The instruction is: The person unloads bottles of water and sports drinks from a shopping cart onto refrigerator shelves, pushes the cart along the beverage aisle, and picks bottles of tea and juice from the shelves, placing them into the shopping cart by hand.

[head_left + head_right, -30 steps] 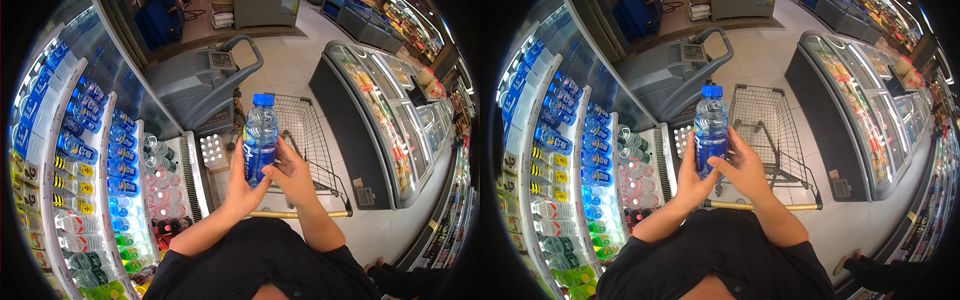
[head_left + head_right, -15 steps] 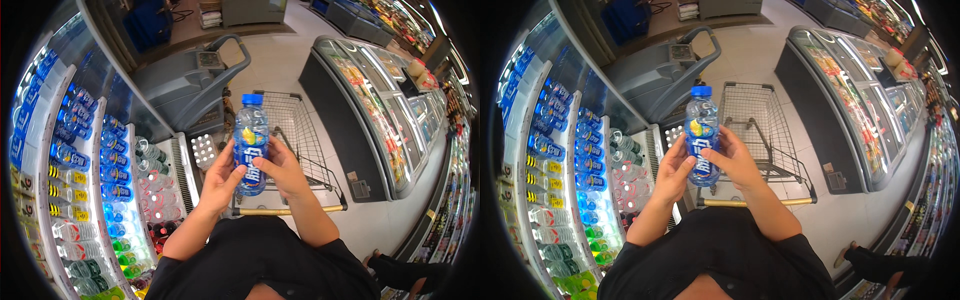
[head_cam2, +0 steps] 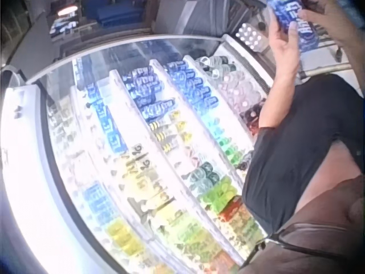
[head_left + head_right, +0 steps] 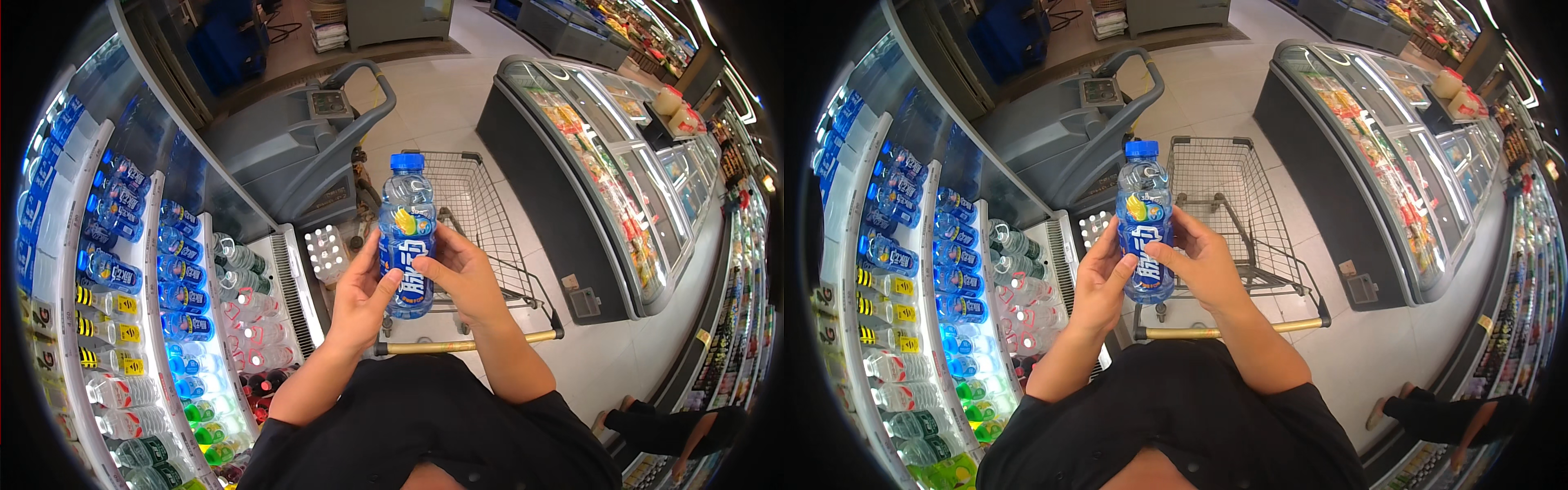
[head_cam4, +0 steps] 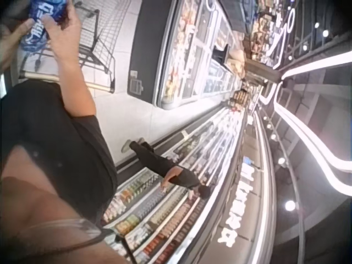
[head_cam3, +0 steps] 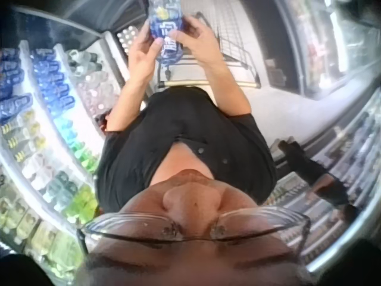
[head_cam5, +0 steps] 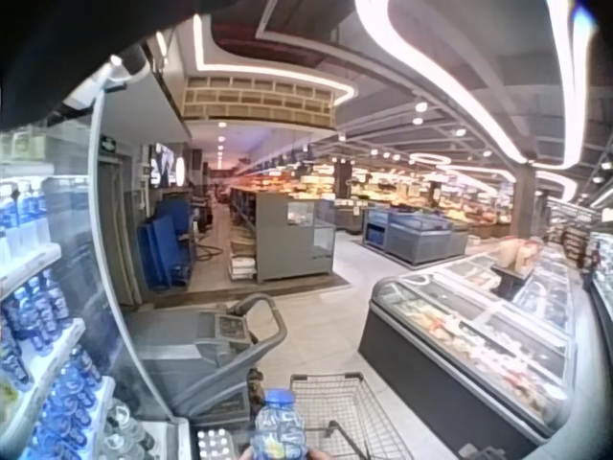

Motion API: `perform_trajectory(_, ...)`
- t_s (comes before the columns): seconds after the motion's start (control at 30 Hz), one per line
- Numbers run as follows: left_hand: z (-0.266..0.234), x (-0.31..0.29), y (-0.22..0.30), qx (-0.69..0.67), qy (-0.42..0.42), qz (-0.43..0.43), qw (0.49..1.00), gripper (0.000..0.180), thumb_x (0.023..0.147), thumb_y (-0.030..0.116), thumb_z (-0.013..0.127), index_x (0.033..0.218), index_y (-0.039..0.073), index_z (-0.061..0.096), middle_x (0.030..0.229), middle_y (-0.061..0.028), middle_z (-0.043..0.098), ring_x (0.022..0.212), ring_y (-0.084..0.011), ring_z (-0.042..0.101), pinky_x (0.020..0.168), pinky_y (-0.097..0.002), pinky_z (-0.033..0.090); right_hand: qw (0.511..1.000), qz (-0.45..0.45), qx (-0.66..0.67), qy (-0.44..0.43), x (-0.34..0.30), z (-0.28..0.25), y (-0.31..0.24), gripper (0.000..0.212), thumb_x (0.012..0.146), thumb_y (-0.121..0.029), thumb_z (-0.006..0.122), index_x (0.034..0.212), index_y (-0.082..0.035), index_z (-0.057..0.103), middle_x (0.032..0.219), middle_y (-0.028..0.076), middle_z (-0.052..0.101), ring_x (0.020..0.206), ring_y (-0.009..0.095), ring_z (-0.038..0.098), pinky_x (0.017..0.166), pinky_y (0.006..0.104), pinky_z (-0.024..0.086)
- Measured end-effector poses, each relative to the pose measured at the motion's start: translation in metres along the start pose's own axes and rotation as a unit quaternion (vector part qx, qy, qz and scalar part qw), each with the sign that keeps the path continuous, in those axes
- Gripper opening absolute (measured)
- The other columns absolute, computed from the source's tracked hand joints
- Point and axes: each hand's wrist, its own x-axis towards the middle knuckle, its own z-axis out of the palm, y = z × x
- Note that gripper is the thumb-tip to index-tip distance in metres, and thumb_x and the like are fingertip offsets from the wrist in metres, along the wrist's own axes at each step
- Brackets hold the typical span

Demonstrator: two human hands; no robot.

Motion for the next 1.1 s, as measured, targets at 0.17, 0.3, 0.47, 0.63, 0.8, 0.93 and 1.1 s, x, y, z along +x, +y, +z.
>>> perform_trajectory(0.17,0.001,0.000,0.001,0.003,-0.006,-0.001,1.000,0.069,0.098,-0.004,0.061,0.158,-0.004,0.027,0.155,-0.0169,0.043,0.140,-0.0221,0.045,0.117,-0.0366,0.035,1.000,-0.018,-0.008,0.000,-0.001,-0.004,0.005,0.068,0.089,-0.003,0.077,0.148,0.006,0.045,0.133,0.012,0.060,0.122,0.019,0.058,0.107,0.0356,0.046)
perform_trajectory(0.3,0.005,-0.002,0.005,0.007,-0.005,-0.004,1.000,0.068,0.098,-0.005,0.061,0.157,-0.004,0.028,0.154,-0.0172,0.044,0.139,-0.0218,0.046,0.117,-0.0360,0.037,1.000,-0.025,-0.009,-0.008,-0.003,-0.004,0.003,0.067,0.089,-0.004,0.077,0.148,0.005,0.045,0.133,0.012,0.060,0.122,0.019,0.058,0.107,0.0356,0.045)
perform_trajectory(0.47,0.010,-0.003,0.005,0.001,-0.008,-0.008,1.000,0.068,0.097,-0.006,0.061,0.157,-0.004,0.028,0.153,-0.0170,0.045,0.139,-0.0216,0.047,0.116,-0.0358,0.038,1.000,-0.024,0.002,0.000,-0.008,-0.006,0.002,0.068,0.089,-0.004,0.077,0.148,0.005,0.045,0.133,0.011,0.060,0.123,0.018,0.057,0.108,0.0357,0.045)
perform_trajectory(0.63,0.015,-0.003,0.004,-0.019,-0.023,-0.021,0.999,0.069,0.096,-0.007,0.063,0.157,-0.004,0.030,0.153,-0.0170,0.045,0.139,-0.0222,0.047,0.116,-0.0367,0.037,1.000,-0.026,-0.003,0.010,-0.015,-0.011,-0.002,0.069,0.089,-0.005,0.077,0.149,0.005,0.044,0.134,0.012,0.060,0.124,0.019,0.057,0.108,0.0359,0.045)
perform_trajectory(0.8,0.017,-0.008,-0.003,-0.042,-0.023,-0.051,0.998,0.071,0.095,-0.004,0.065,0.157,-0.003,0.031,0.155,-0.0179,0.043,0.142,-0.0248,0.043,0.118,-0.0390,0.035,1.000,-0.025,-0.005,0.017,-0.024,-0.021,0.000,0.069,0.089,-0.005,0.077,0.148,0.006,0.044,0.135,0.013,0.060,0.123,0.019,0.058,0.108,0.0365,0.045)
perform_trajectory(0.93,0.012,-0.005,-0.007,-0.055,-0.027,-0.072,0.995,0.070,0.096,0.000,0.065,0.157,-0.001,0.031,0.158,-0.0180,0.040,0.144,-0.0252,0.041,0.118,-0.0397,0.034,0.999,-0.032,0.009,0.023,-0.031,-0.031,0.003,0.065,0.091,-0.006,0.076,0.147,0.005,0.046,0.135,0.012,0.061,0.122,0.019,0.058,0.107,0.0365,0.046)
perform_trajectory(1.1,0.008,-0.003,-0.005,-0.102,-0.077,-0.129,0.983,0.069,0.098,0.005,0.064,0.158,0.002,0.031,0.158,-0.0165,0.040,0.143,-0.0258,0.042,0.117,-0.0413,0.036,0.995,0.011,0.095,-0.007,-0.037,-0.040,0.007,0.058,0.093,-0.006,0.072,0.146,0.005,0.049,0.132,0.011,0.063,0.121,0.019,0.059,0.107,0.0368,0.046)
